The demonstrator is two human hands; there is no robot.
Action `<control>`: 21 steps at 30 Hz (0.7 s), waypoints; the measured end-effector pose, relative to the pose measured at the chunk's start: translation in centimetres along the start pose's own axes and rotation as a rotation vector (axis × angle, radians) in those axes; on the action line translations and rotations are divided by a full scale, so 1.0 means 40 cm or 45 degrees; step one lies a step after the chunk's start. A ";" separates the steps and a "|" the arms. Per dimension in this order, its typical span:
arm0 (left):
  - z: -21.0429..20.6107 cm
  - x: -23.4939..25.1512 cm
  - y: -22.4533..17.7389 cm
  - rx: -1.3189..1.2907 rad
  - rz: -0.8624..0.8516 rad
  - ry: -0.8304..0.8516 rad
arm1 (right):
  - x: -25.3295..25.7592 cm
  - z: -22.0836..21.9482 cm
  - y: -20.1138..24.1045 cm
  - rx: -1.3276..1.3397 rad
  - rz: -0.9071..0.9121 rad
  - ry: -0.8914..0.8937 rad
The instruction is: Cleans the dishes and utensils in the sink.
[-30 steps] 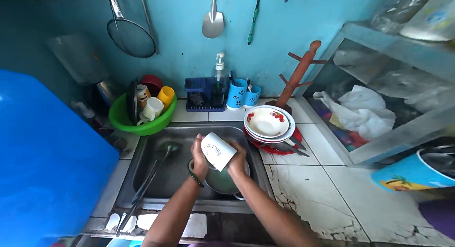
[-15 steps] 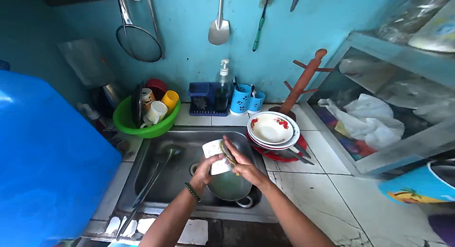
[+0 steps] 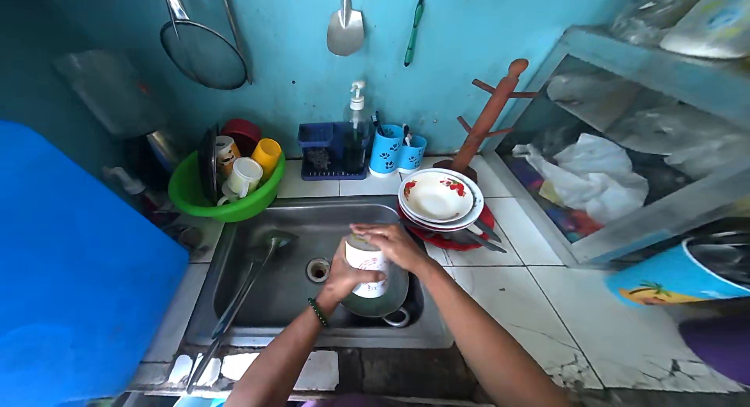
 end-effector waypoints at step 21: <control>0.052 -0.008 -0.024 -0.102 0.060 -0.663 | 0.006 -0.046 -0.051 0.768 -0.699 -0.599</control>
Point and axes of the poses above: each hand's wrist, its own x-axis towards the middle knuckle, its own z-axis out of the back of the hand, y = z × x, the point moved 5 cm from there along x, towards the middle knuckle, and after that the axes turned 3 degrees about -z, right-handed, at the moved point
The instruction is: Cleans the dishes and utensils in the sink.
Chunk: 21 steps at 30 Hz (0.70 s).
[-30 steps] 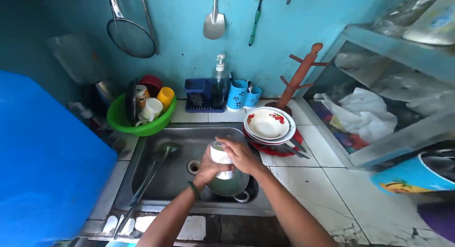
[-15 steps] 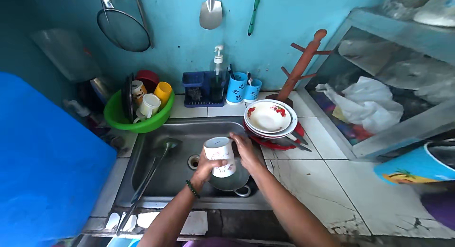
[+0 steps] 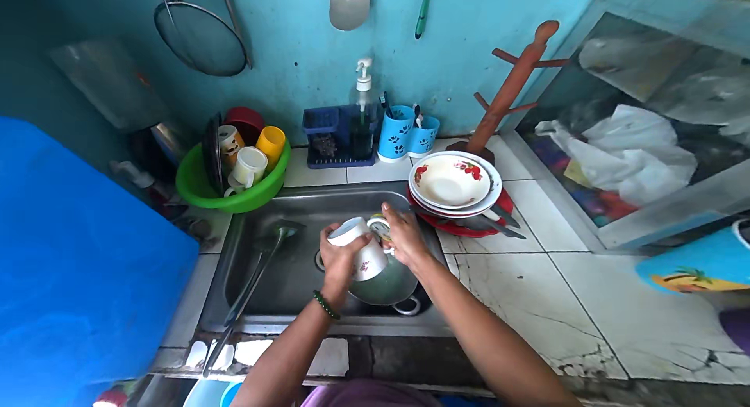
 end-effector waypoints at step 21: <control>0.072 0.024 0.035 -0.547 0.348 -0.265 | 0.098 -0.010 -0.249 -1.340 0.085 0.655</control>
Point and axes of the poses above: each hand's wrist, its own x-axis towards the middle knuckle, its own z-axis out of the back of the hand, y = z × x, the point moved 5 cm from there along x, towards the middle knuckle, and after that the axes turned 3 degrees about -z, right-handed, at the moved point
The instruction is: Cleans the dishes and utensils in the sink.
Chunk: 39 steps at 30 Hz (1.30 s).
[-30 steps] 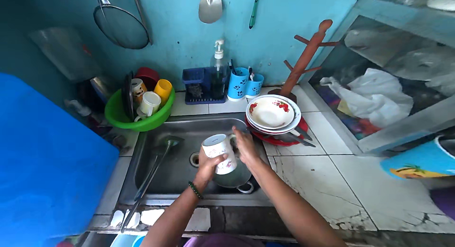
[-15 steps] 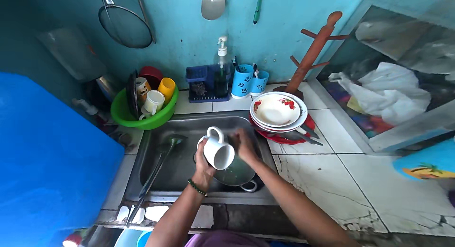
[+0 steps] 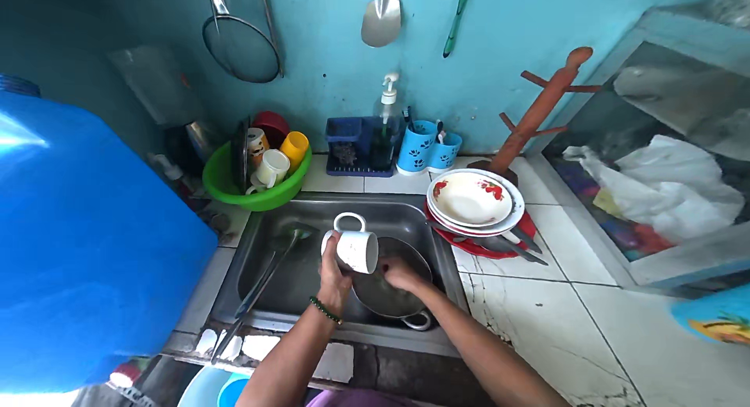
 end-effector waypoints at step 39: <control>-0.037 -0.117 0.112 0.079 0.175 0.266 | -0.185 0.137 0.107 0.864 0.579 -0.193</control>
Point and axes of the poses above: each hand's wrist, its own x-axis towards the middle knuckle, its own z-axis out of the back of the hand, y = z × x, the point moved 5 cm from there along x, towards the middle knuckle, and after that the axes turned 3 degrees about -z, right-handed, at the moved point
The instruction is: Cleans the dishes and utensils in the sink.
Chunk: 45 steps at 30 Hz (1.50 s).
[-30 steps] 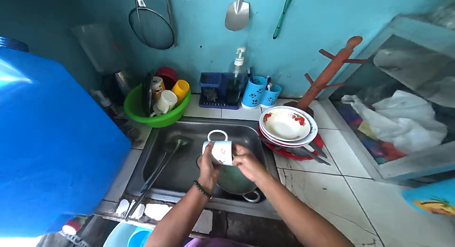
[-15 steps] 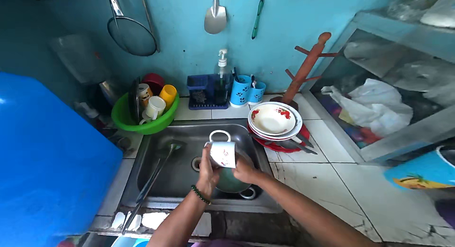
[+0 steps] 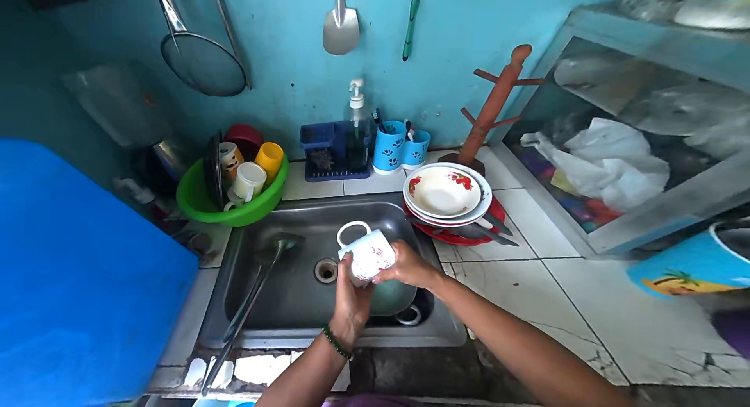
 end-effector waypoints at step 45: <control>-0.001 0.031 -0.092 0.404 0.198 0.194 | -0.070 -0.036 0.036 -1.526 0.677 0.301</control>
Point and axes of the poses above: each hand's wrist, its own x-axis towards the middle knuckle, its own z-axis out of the back of the hand, y = z × x, the point moved 5 cm from there along x, towards the middle knuckle, and after that the axes turned 3 degrees about -z, right-handed, at the moved point
